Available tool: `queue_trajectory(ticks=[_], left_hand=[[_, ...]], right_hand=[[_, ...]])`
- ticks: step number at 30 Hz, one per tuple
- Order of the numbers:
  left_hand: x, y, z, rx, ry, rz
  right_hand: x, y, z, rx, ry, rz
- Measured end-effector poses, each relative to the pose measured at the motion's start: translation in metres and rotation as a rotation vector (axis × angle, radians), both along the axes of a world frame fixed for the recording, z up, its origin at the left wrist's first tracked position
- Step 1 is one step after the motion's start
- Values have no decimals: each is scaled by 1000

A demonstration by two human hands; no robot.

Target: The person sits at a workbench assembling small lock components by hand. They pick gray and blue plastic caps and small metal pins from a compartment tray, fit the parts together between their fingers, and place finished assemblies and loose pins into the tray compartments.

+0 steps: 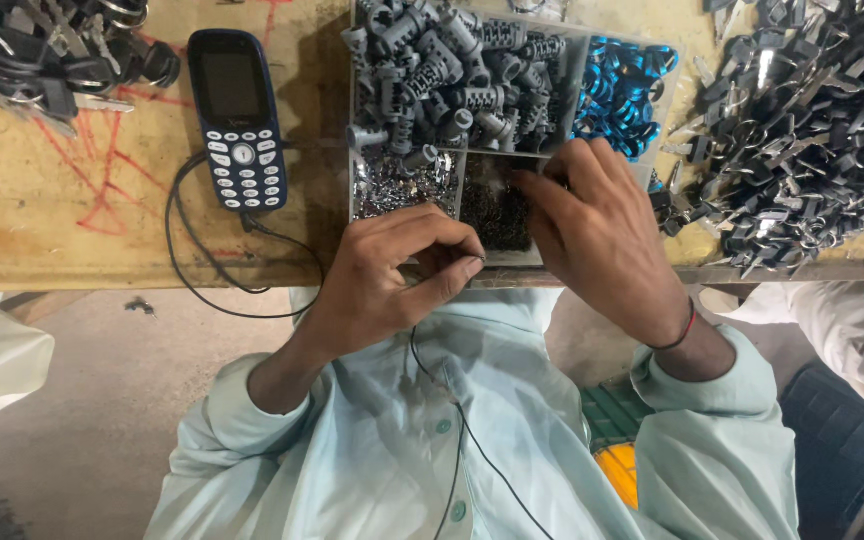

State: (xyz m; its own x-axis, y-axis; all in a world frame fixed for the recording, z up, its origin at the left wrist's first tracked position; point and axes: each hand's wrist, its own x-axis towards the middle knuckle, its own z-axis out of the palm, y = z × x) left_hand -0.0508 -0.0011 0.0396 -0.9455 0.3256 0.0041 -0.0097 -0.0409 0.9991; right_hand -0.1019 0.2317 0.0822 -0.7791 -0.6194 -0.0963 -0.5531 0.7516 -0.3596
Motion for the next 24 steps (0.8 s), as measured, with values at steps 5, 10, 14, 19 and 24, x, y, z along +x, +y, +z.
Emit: queue_trajectory(ticks=[5, 10, 14, 19, 24], left_hand=[[0, 1, 0, -9, 7, 0], [0, 1, 0, -25, 28, 9], [0, 1, -1, 10, -4, -5], [0, 1, -1, 3, 20, -4], [0, 1, -1, -2, 3, -10]], right_hand=[[-2, -3, -4, 107, 53, 74], [-2, -3, -8, 81, 53, 57], [-4, 0, -5, 1, 19, 18], [-6, 2, 0, 7, 91, 37], [-8, -3, -2, 171, 189, 150]])
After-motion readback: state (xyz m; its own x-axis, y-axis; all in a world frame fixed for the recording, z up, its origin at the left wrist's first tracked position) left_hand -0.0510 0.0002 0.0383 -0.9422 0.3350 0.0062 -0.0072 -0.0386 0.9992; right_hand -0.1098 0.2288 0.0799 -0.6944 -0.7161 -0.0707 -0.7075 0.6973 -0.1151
